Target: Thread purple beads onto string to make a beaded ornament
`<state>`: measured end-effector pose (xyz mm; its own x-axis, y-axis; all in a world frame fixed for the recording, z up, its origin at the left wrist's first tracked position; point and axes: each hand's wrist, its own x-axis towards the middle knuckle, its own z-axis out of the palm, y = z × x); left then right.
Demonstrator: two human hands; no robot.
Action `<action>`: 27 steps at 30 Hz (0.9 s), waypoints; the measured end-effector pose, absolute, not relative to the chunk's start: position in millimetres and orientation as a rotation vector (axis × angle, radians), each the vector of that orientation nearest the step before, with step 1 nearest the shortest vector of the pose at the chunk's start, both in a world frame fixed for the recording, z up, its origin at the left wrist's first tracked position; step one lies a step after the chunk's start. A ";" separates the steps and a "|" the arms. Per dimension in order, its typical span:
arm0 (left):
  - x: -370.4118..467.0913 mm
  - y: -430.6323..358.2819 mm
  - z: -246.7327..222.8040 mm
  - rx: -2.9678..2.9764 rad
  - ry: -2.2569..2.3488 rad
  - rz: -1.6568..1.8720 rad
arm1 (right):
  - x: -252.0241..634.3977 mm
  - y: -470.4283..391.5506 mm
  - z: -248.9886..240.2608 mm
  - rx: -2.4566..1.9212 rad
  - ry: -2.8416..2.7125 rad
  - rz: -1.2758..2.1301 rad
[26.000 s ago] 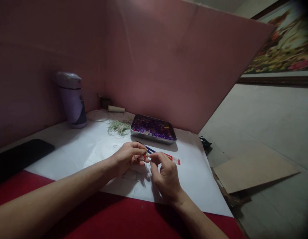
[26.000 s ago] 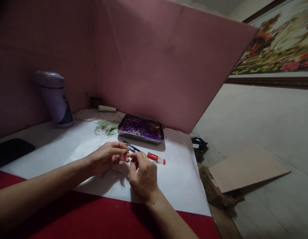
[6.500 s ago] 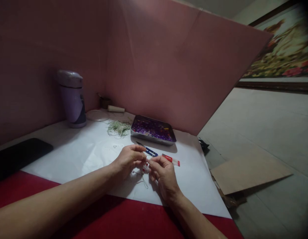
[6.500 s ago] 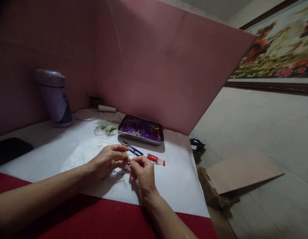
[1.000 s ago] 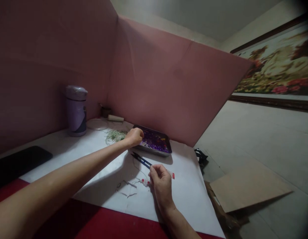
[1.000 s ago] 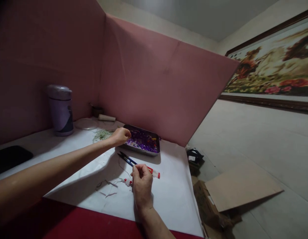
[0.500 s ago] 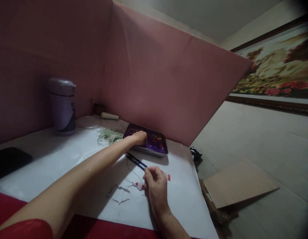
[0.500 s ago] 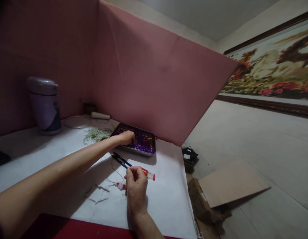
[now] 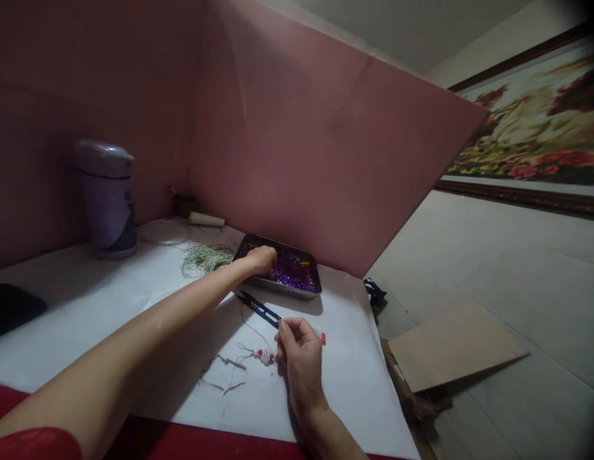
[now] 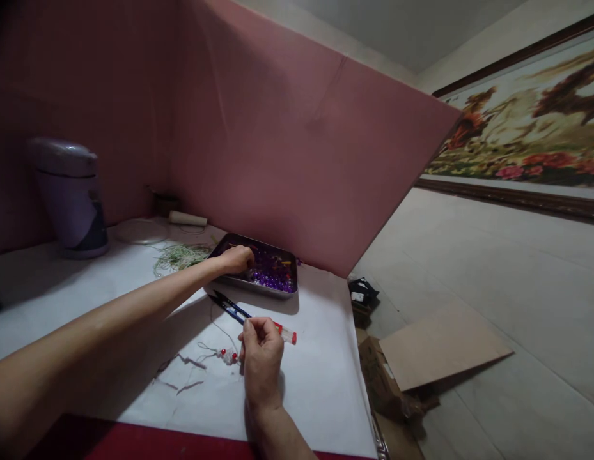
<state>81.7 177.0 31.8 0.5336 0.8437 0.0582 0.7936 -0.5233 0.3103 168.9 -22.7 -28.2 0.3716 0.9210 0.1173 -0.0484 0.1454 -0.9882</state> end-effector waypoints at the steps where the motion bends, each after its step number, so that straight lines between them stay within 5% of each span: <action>1: 81.0 176.9 32.3 2.527 1.381 0.293 | 168.9 -22.5 -28.4 -1.214 -0.940 0.875; 27: 113.7 166.3 30.3 2.481 1.163 0.393 | 169.6 -21.4 -30.5 -1.242 -0.935 0.877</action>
